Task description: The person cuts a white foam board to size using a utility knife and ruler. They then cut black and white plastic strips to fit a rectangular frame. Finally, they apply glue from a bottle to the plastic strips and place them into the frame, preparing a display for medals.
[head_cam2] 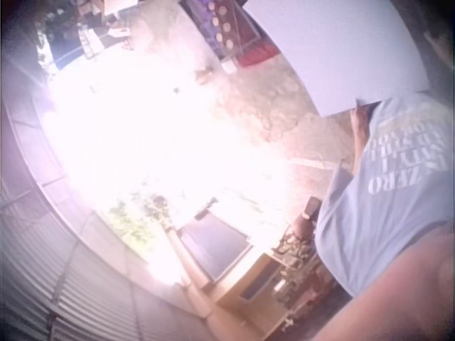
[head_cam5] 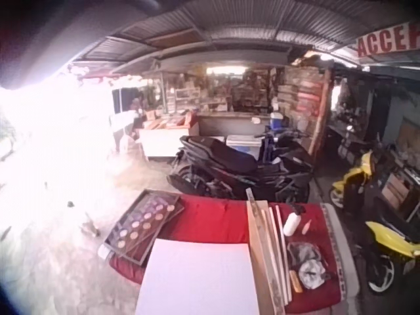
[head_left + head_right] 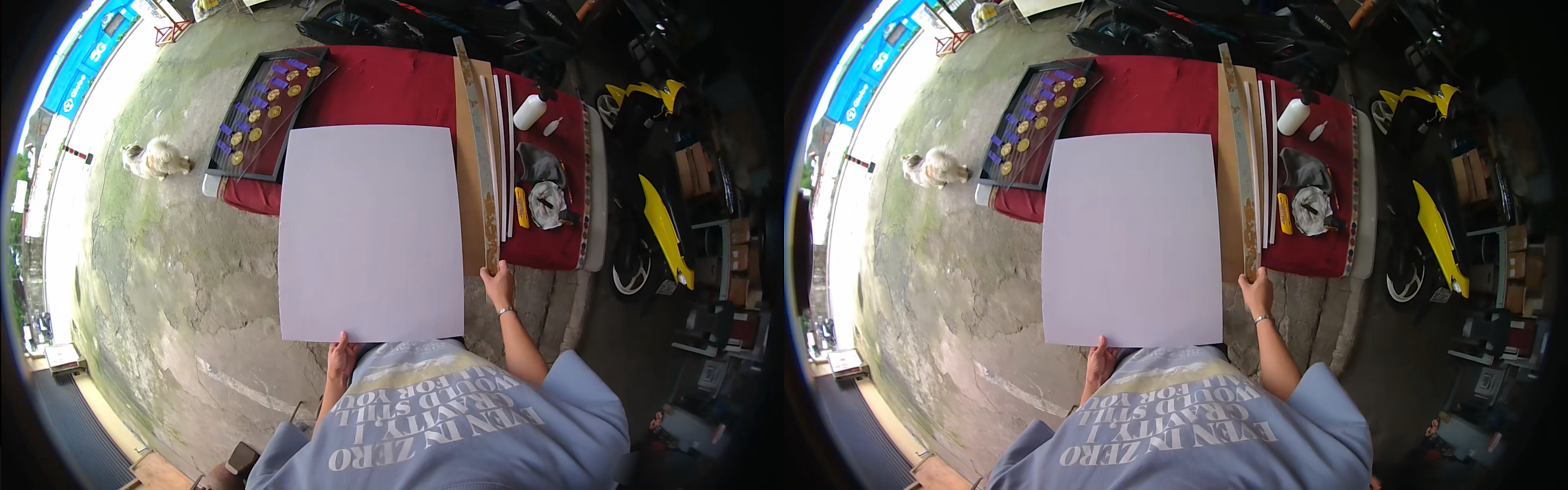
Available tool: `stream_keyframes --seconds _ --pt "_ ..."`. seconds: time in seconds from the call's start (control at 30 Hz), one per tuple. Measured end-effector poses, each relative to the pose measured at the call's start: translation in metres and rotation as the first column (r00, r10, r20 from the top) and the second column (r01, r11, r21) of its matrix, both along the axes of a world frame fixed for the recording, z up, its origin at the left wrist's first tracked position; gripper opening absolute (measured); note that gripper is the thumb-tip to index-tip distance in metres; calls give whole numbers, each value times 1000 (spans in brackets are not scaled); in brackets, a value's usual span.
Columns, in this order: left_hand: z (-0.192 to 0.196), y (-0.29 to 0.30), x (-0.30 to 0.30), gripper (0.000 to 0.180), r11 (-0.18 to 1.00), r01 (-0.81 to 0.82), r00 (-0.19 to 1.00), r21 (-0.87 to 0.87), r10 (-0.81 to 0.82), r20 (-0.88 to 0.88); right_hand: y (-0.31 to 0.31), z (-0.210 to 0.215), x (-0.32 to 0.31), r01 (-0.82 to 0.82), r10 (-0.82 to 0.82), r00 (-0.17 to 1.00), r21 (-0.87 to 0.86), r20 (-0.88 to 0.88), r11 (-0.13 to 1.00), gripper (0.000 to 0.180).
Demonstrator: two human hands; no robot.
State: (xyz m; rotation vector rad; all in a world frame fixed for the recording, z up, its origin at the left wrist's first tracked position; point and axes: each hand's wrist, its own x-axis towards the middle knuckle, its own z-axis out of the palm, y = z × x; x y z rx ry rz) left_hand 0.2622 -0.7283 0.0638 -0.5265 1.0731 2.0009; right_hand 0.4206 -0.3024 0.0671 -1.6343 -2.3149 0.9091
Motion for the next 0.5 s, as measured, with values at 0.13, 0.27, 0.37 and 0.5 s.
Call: stream_keyframes --seconds 0.13,0.27,0.37,0.5 --pt "5 -43 24 20 999 -51 998 6 51 -31 -12 -1 -18 -151 126 944 61 306 987 45" --pt "4 -80 41 18 996 -88 993 32 90 -75 -29 16 -34 -284 244 945 177 217 942 50" --pt "15 -101 37 17 991 -124 978 58 132 -162 -87 88 -55 -423 435 898 150 -64 894 59" --pt "54 -111 17 16 974 -210 927 84 225 -300 -198 142 -58 -689 793 598 431 -118 583 80"
